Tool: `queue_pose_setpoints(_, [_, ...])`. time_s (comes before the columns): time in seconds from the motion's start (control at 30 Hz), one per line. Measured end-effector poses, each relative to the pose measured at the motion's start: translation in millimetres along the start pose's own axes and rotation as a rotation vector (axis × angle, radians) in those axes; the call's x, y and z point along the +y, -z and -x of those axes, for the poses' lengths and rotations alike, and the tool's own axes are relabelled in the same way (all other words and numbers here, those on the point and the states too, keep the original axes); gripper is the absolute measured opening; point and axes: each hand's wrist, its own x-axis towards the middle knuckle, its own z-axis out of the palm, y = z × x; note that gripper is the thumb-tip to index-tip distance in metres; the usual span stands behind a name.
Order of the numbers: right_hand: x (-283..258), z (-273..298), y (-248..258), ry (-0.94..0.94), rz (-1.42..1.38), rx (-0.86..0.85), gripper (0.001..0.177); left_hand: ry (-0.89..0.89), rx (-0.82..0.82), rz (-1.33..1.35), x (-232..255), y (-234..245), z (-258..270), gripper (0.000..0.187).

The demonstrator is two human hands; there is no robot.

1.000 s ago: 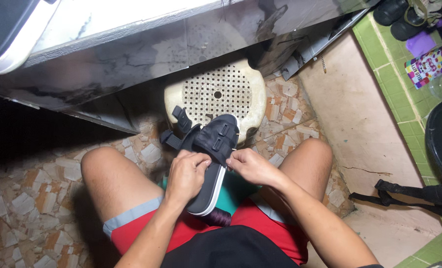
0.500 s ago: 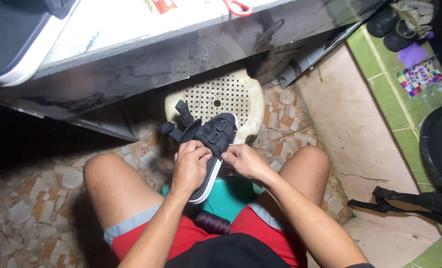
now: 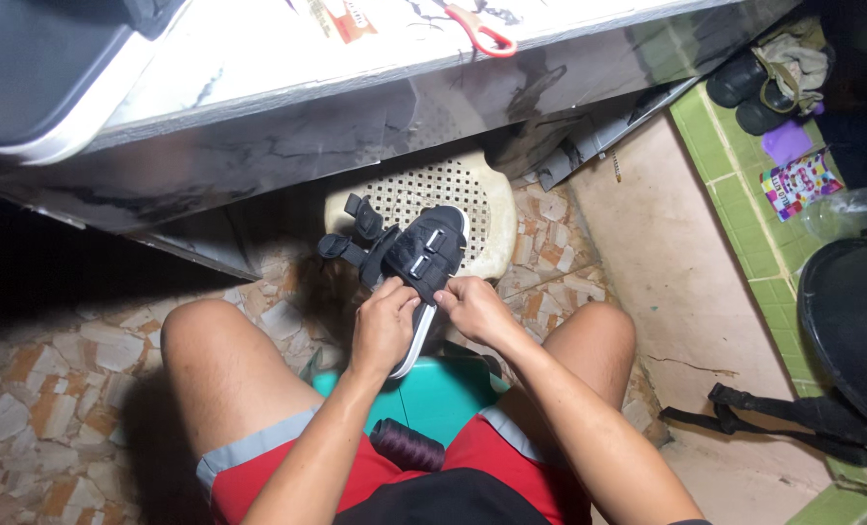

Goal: The person is repairing a black sandal by hand. They use a needle and thread to stitch the strap to the sole of the sandal, repeatedly pulling the thread through the material.

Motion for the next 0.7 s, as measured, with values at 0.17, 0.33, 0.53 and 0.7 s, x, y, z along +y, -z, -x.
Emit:
queue_pose_setpoints(0.17, [-17.0, 14.8, 8.8, -0.192, -0.012, -0.026, 0.026, -0.153, 0.021, -0.11, -12.0, -10.5, 6.3, 0.005])
queue_pose_setpoints(0.33, [10.8, 0.9, 0.1, -0.11, -0.013, -0.049, 0.03, -0.196, -0.08, -0.282, -9.9, -9.4, 5.0, 0.008])
queue_pose_setpoints(0.53, [14.0, -4.3, -1.6, -0.126, -0.032, -0.021, 0.029, 0.123, -0.44, -0.211, -8.5, 19.4, -22.1, 0.014])
queue_pose_setpoints(0.7, [-2.5, -0.5, -3.5, -0.053, -0.031, 0.054, 0.029, 0.221, -0.344, -0.173, -1.2, 22.4, -14.9, 0.014])
